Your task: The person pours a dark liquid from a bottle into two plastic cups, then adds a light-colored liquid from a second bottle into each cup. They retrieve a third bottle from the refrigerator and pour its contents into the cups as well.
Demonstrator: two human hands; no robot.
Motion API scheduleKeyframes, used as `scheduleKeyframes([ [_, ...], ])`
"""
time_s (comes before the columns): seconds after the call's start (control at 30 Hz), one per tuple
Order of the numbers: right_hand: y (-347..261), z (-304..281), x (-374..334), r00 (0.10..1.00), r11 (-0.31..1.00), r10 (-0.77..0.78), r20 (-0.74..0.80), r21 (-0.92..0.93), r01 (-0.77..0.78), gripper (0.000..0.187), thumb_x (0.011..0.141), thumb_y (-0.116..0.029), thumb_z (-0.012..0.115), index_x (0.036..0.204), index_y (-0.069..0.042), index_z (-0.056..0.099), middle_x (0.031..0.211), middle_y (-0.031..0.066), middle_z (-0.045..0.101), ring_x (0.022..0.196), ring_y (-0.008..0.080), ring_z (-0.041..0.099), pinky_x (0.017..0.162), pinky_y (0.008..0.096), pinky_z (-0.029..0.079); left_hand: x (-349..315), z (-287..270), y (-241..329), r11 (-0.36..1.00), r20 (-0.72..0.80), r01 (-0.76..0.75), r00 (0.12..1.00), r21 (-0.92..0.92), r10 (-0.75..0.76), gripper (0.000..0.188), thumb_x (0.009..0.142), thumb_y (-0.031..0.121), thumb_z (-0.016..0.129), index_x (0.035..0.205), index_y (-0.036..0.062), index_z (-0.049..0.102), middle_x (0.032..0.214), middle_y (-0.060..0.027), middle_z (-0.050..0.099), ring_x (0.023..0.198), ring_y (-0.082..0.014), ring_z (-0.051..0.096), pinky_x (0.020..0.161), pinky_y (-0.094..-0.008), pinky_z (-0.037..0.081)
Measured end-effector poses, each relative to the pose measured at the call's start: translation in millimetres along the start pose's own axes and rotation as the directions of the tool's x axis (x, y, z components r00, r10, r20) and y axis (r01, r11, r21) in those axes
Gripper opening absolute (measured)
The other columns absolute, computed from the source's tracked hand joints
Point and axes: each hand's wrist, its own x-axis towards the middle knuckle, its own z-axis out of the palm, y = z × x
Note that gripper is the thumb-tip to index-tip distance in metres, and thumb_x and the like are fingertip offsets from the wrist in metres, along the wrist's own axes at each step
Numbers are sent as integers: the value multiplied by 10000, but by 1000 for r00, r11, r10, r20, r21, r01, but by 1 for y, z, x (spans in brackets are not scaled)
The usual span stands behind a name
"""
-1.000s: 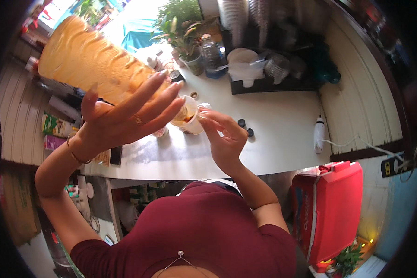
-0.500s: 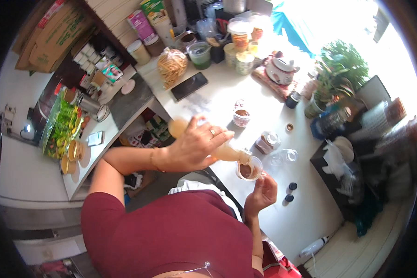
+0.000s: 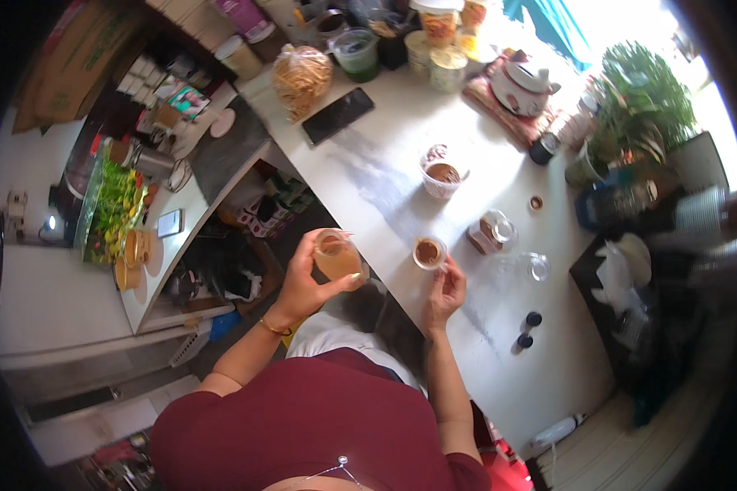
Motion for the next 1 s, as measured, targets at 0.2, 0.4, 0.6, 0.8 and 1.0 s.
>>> scheduleKeyframes([
  [0.2,-10,-24,-14,982,939,-188,-22,-297,173,320,833,31,586,1146,-1,530,1222,155,561,1104,246,583,968,336,451,-21,-6,-9,997,94,-24,995,-67,31,611,708,39,767,1224,21,439,1238,-125,504,1154,-228,508,983,-353,413],
  [0.4,-44,-121,-14,632,397,-627,-456,-884,-245,520,724,-155,729,1175,-43,495,1102,135,478,1101,346,424,946,455,335,-52,-21,-21,973,213,-25,974,-228,75,678,743,-17,718,1312,19,351,1307,-156,463,1218,-248,469,1066,-380,344],
  [0.6,-35,-168,-15,776,455,-471,-419,-869,-193,351,775,-154,711,1100,-69,611,1028,111,525,947,280,537,825,380,451,-85,-14,-11,985,411,-8,908,-170,79,658,718,62,766,1282,32,428,1241,-119,511,1141,-211,510,980,-343,419],
  [0.8,-142,-83,-91,998,999,-45,34,11,45,270,837,-126,698,1086,-43,636,978,52,631,824,108,606,753,250,497,-105,33,-8,980,583,-49,798,-193,154,662,694,147,784,1275,30,488,1170,-123,582,1052,-207,568,917,-334,448],
  [1.0,-166,-144,-94,976,689,-160,-146,-725,5,297,751,-96,741,1011,-1,635,925,118,642,817,220,641,764,312,503,-106,69,17,962,620,-191,736,-194,271,662,723,126,777,1288,14,452,1134,-75,579,1037,-148,555,917,-305,452],
])
